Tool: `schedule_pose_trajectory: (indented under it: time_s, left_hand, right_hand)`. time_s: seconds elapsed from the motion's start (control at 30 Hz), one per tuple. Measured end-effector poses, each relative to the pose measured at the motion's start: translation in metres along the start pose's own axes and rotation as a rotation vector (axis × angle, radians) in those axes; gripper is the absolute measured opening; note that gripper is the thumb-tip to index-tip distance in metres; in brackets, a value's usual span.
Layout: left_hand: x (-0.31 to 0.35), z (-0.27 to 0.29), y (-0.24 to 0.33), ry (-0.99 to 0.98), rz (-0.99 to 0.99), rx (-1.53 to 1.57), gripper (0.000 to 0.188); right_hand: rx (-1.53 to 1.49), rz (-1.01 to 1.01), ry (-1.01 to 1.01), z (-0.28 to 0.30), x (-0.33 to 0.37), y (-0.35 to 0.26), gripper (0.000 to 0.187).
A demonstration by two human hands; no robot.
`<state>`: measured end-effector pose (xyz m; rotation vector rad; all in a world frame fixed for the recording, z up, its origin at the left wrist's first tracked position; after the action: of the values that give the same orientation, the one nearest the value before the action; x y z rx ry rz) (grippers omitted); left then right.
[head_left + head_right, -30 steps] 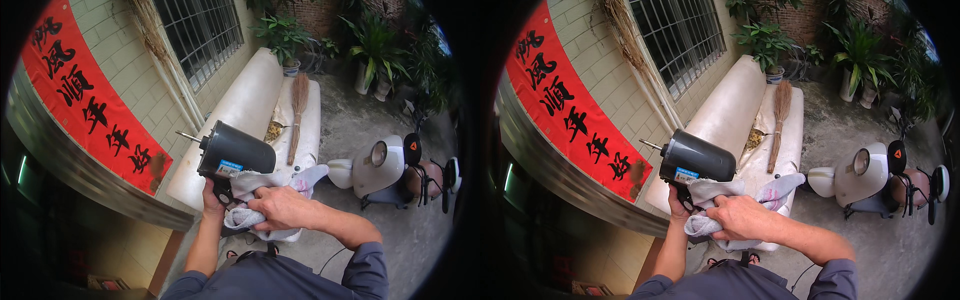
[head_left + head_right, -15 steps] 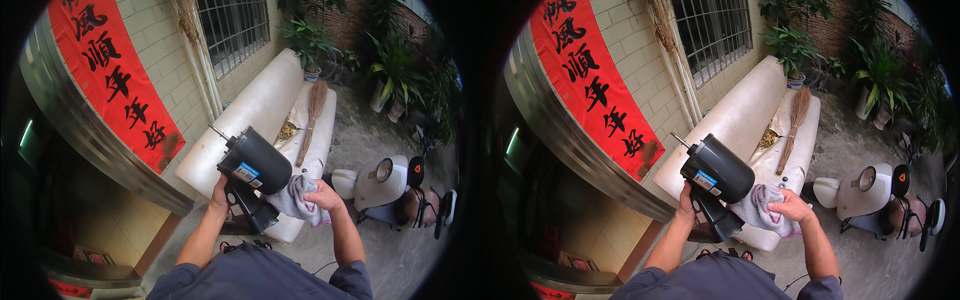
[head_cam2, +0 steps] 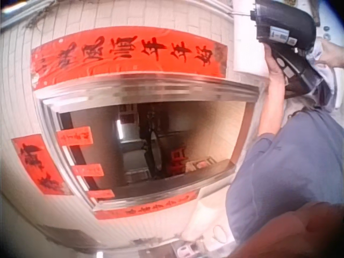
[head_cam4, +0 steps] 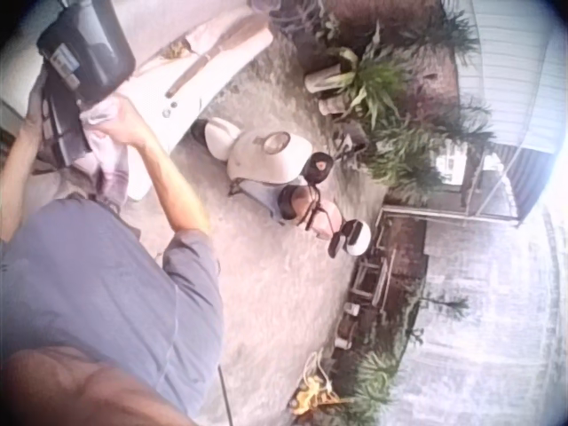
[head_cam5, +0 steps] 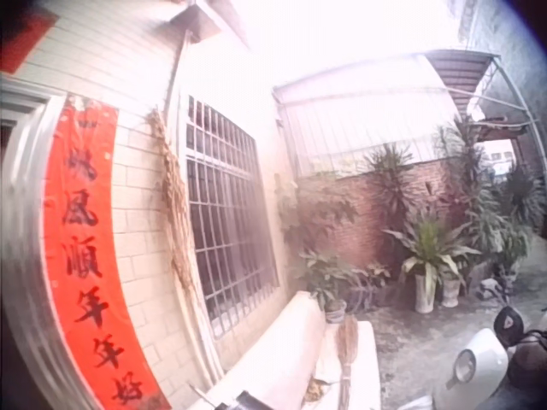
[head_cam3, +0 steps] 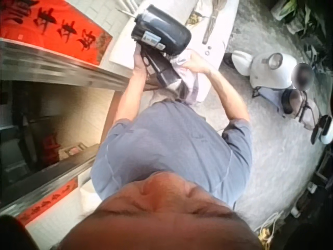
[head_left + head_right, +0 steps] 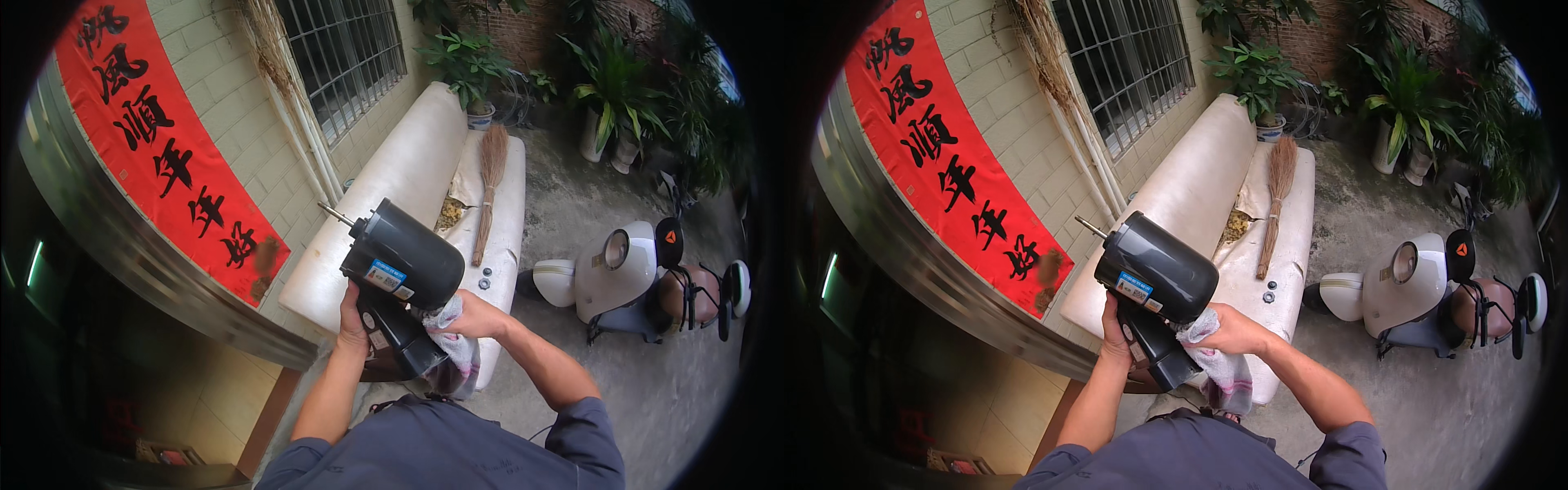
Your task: The person assembles a table fan by attaching the motor to the base, securing the fan blades, and fitting the front and rear grilles. They use a screwdriver to tighten components and ensure the fan is properly assembled.
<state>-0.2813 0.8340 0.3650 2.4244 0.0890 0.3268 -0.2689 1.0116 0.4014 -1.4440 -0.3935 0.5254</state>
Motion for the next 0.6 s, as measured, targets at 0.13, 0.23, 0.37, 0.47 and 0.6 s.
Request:
schedule_pose_trajectory:
  time_s: [0.13, 0.23, 0.37, 0.47, 0.6]
  left_hand:
    - [-0.006, -0.001, -0.022, 0.016, 0.097, 0.033, 0.072]
    - [0.001, -0.015, -0.032, -0.071, 0.19, 0.056, 0.076]
    - [-0.017, 0.018, -0.041, -0.082, 0.174, -0.044, 0.078]
    - [-0.011, -0.003, -0.038, -0.193, 0.292, -0.135, 0.078]
    - [-0.012, 0.004, -0.04, 0.023, 0.17, -0.144, 0.072]
  right_hand:
    - [-0.105, 0.024, 0.073, 0.0, 0.003, 0.02, 0.048]
    - [-0.177, -0.021, 0.001, -0.007, 0.001, 0.012, 0.052]
    - [-0.27, -0.149, 0.006, -0.02, -0.002, 0.007, 0.046]
    - [-0.221, -0.194, 0.091, -0.011, 0.0, 0.016, 0.044]
    - [0.081, -0.071, 0.148, 0.014, 0.0, 0.022, 0.048]
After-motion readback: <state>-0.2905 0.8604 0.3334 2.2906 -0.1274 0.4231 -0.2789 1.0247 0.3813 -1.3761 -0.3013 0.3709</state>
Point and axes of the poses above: each hand's wrist, its own x-axis away from the middle knuckle, its own z-axis out of the back of the hand, y = z × x, the point moved 8 cm from there along -x, towards the middle knuckle, and after that the axes turned 15 degrees about y, right-handed, at the moved point
